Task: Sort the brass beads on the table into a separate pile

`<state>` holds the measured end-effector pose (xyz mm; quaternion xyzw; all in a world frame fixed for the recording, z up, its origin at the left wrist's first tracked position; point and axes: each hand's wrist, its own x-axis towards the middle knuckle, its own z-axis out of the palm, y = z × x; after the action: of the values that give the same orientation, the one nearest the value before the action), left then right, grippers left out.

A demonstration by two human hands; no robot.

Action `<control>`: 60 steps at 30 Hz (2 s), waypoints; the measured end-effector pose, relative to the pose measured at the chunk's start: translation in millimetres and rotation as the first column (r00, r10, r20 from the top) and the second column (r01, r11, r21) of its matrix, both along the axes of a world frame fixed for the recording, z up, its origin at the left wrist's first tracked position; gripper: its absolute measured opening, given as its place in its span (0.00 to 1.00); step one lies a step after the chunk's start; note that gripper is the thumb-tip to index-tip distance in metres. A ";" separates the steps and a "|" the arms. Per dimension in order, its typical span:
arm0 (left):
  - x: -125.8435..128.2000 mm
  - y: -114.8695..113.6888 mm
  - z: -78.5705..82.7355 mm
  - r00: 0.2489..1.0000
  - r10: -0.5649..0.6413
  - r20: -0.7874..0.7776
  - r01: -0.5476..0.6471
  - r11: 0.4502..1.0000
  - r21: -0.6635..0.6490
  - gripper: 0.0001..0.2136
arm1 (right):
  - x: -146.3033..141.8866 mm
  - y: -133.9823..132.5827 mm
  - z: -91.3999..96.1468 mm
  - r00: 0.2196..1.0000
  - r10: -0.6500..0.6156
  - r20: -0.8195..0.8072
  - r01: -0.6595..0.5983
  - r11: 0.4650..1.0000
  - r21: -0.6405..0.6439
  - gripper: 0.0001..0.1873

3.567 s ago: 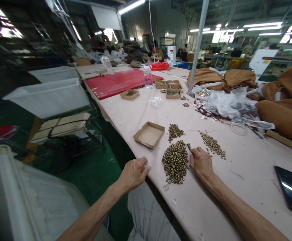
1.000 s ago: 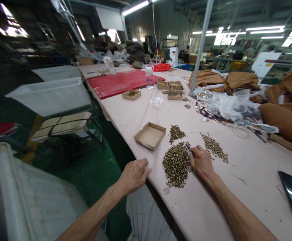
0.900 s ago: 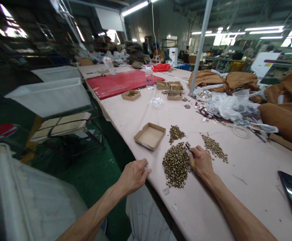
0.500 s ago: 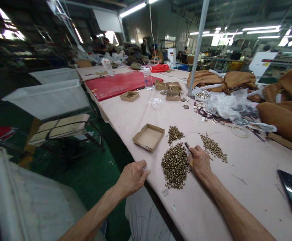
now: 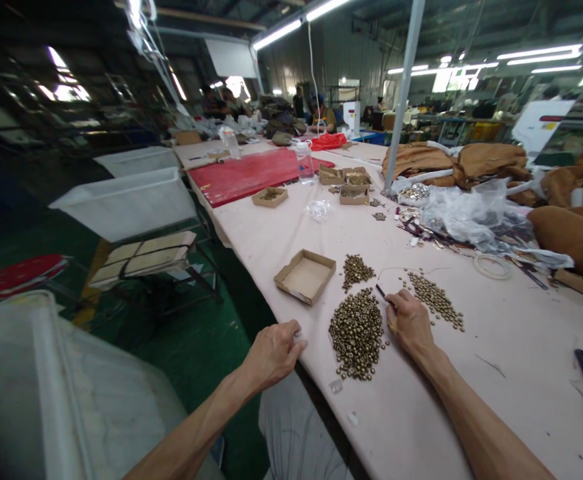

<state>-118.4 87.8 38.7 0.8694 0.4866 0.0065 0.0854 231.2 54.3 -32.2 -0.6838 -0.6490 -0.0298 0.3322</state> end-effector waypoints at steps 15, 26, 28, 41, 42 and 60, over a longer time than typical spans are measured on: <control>-3.4 -1.5 -0.7 1.000 -0.009 0.009 0.009 1.000 0.013 0.10 | -18.3 4.0 5.4 0.990 0.111 0.088 -0.109 0.994 -0.031 0.14; -3.7 -2.2 3.5 1.000 0.003 -0.007 -0.003 1.000 -0.002 0.11 | -24.1 18.5 11.2 0.987 0.092 0.135 -0.079 0.992 -0.094 0.14; -3.3 -1.8 3.3 1.000 0.008 -0.005 -0.008 1.000 -0.006 0.11 | -22.3 17.6 9.4 0.989 0.066 0.130 -0.056 0.995 -0.082 0.14; -3.5 1.8 -2.1 1.000 0.005 0.014 -0.005 1.000 0.004 0.09 | -15.6 6.2 0.7 0.992 0.105 0.069 -0.103 0.994 -0.032 0.14; -3.4 1.8 -1.5 1.000 0.006 0.013 -0.006 1.000 0.004 0.09 | -15.5 8.9 1.7 0.993 0.094 0.065 -0.092 0.995 -0.038 0.14; -3.1 1.3 4.9 1.000 0.001 0.015 -0.001 1.000 -0.022 0.09 | -9.7 33.4 -2.2 0.987 -0.133 0.094 0.136 0.990 -0.028 0.13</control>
<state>-121.5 89.0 43.6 0.8680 0.4865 0.0076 0.0987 221.6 87.7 -34.4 -0.7296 -0.6162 -0.0723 0.2875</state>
